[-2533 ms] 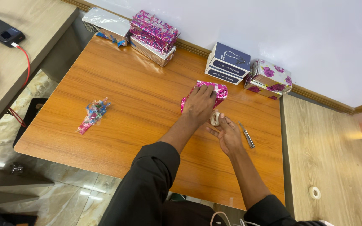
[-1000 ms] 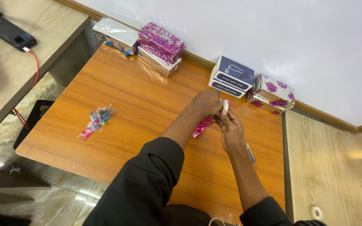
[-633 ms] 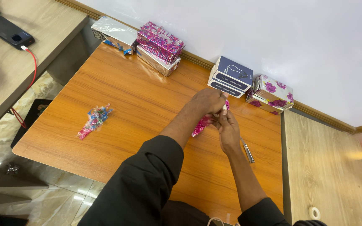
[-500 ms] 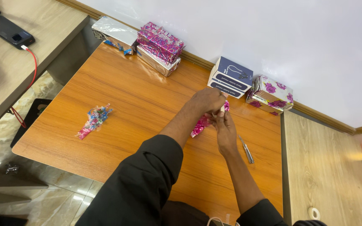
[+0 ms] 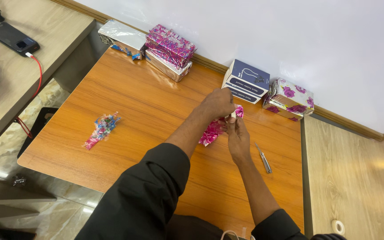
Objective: The person wraps a small rectangular box with pink patterned wrapping paper on a wooden table. They fold the paper around the box, secure the edges with clear tape, and use a small metal tool to press and smooth the tape. The wrapped gift is left on the table.
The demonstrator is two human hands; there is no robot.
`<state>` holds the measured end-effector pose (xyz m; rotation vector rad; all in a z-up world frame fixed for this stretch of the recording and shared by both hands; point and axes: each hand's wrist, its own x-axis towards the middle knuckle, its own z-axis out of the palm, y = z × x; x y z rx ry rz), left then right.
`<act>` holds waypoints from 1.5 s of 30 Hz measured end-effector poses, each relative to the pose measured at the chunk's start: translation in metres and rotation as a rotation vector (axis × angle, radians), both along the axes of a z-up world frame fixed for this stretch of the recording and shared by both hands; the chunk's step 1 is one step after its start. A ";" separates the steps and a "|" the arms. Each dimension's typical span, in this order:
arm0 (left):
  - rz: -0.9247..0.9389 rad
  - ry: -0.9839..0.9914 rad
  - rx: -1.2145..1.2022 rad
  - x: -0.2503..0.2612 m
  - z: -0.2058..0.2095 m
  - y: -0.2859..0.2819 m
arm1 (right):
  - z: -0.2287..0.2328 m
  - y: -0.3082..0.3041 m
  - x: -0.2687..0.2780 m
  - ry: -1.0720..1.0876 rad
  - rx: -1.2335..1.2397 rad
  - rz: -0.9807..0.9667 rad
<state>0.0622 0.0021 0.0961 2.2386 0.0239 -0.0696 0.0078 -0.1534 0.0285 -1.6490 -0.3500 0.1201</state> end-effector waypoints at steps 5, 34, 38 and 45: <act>0.007 -0.003 -0.005 -0.005 0.008 -0.001 | 0.000 0.001 0.001 0.008 0.004 -0.016; 0.114 0.189 -0.039 -0.010 0.019 -0.009 | -0.002 0.000 0.002 -0.064 -0.076 -0.035; 0.142 0.167 -0.065 -0.012 0.010 -0.015 | -0.006 -0.002 0.002 -0.066 -0.051 -0.028; 0.110 0.248 0.123 -0.007 0.004 -0.033 | -0.010 -0.007 0.000 -0.084 -0.084 -0.030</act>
